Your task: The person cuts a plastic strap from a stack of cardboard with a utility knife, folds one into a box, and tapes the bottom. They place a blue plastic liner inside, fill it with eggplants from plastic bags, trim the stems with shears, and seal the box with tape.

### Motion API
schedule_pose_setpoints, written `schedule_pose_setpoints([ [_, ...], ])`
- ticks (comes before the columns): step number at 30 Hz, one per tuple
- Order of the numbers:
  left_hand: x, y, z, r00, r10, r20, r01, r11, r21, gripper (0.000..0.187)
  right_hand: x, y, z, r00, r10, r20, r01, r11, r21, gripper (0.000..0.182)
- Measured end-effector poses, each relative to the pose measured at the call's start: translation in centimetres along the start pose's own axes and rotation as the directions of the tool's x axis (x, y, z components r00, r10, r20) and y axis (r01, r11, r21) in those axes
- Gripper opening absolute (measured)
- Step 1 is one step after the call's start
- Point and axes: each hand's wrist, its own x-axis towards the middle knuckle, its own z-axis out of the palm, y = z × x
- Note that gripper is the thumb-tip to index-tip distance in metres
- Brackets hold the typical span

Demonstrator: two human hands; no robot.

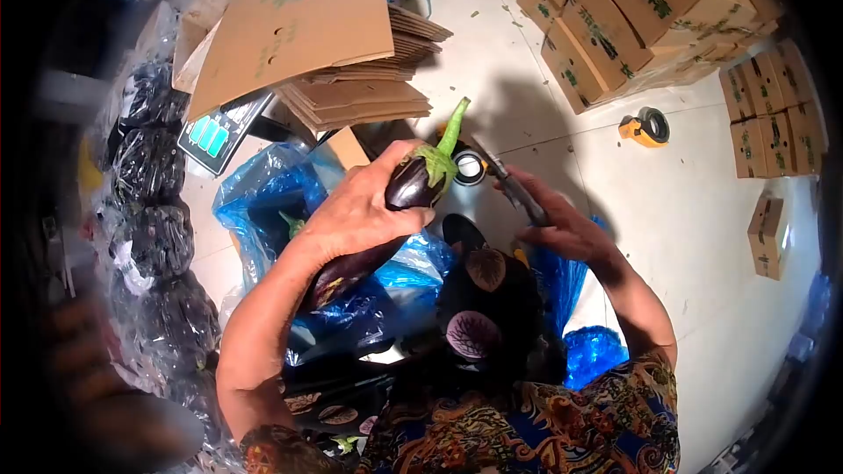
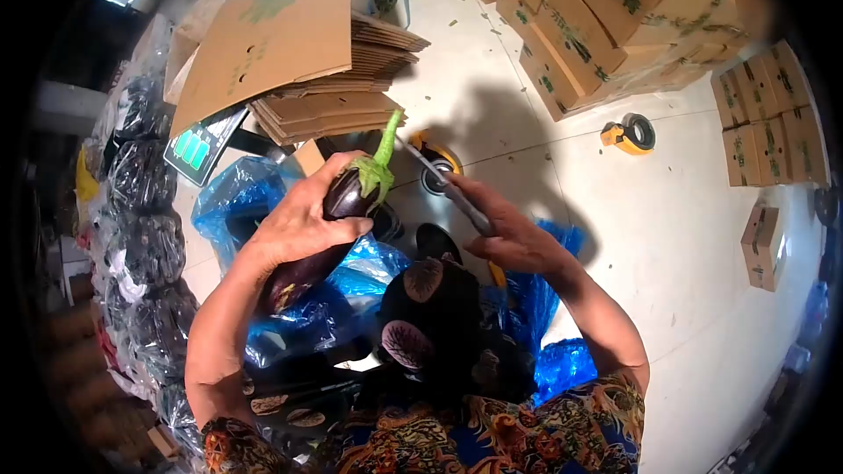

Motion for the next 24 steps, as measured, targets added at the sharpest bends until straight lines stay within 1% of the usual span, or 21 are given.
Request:
schedule_pose_setpoints([
  [1,0.3,0.2,0.3,1.0,0.023,0.013,-0.023,1.0,-0.011,0.07,0.1,-0.2,0.0,1.0,-0.014,0.027,0.016,0.998,-0.068,0.085],
  [2,0.5,0.4,0.6,1.0,0.022,0.007,-0.022,1.0,0.022,0.069,0.1,-0.3,0.1,0.999,-0.052,0.017,0.053,0.997,-0.058,0.084],
  [4,1.0,0.5,1.1,1.0,0.016,-0.003,-0.016,0.996,0.089,0.067,-0.1,-0.5,0.2,0.999,-0.04,0.001,0.04,0.994,-0.104,0.083],
  [5,1.2,0.3,1.3,0.999,0.047,-0.008,-0.046,0.994,0.102,0.066,-0.2,-0.6,0.1,0.999,-0.035,-0.007,0.034,0.992,-0.125,0.083],
  [7,1.5,-0.1,1.8,0.994,0.11,-0.021,-0.106,0.986,0.125,0.065,-0.4,0.2,-0.1,0.995,-0.094,-0.012,0.091,0.981,-0.174,0.082],
  [8,1.6,0.1,2.0,0.996,0.091,-0.027,-0.085,0.981,0.173,0.065,-0.5,0.6,-0.2,0.992,-0.124,-0.013,0.119,0.973,-0.199,0.082],
  [11,2.2,-0.1,2.7,0.991,0.119,-0.057,-0.1,0.96,0.262,0.063,-0.7,0.8,-0.2,0.996,-0.083,-0.019,0.076,0.968,-0.239,0.08],
  [14,2.9,-0.4,3.1,0.989,0.139,-0.056,-0.116,0.947,0.299,0.062,-0.8,1.4,0.0,0.991,-0.099,-0.089,0.068,0.953,-0.296,0.075],
  [17,3.6,-0.8,3.7,0.979,0.189,-0.074,-0.156,0.933,0.326,0.06,-1.0,1.7,0.9,0.985,-0.077,-0.157,0.015,0.931,-0.365,0.068],
  [20,4.2,-0.6,4.6,0.985,0.16,-0.06,-0.12,0.897,0.425,0.056,-1.1,2.9,2.1,0.972,0.026,-0.232,-0.09,0.958,-0.271,0.05],
  [22,4.9,-1.0,5.1,0.987,0.159,-0.01,-0.133,0.857,0.498,0.052,-1.1,3.8,3.3,0.943,0.152,-0.294,-0.201,0.969,-0.142,0.043],
  [23,5.1,-0.9,5.7,0.982,0.186,-0.016,-0.148,0.826,0.544,0.052,-1.2,4.2,3.7,0.923,0.218,-0.317,-0.254,0.964,-0.076,0.04],
  [24,5.3,-0.6,6.3,0.977,0.215,-0.017,-0.163,0.79,0.591,0.051,-1.2,4.4,3.7,0.908,0.252,-0.334,-0.291,0.954,-0.071,0.042],
])
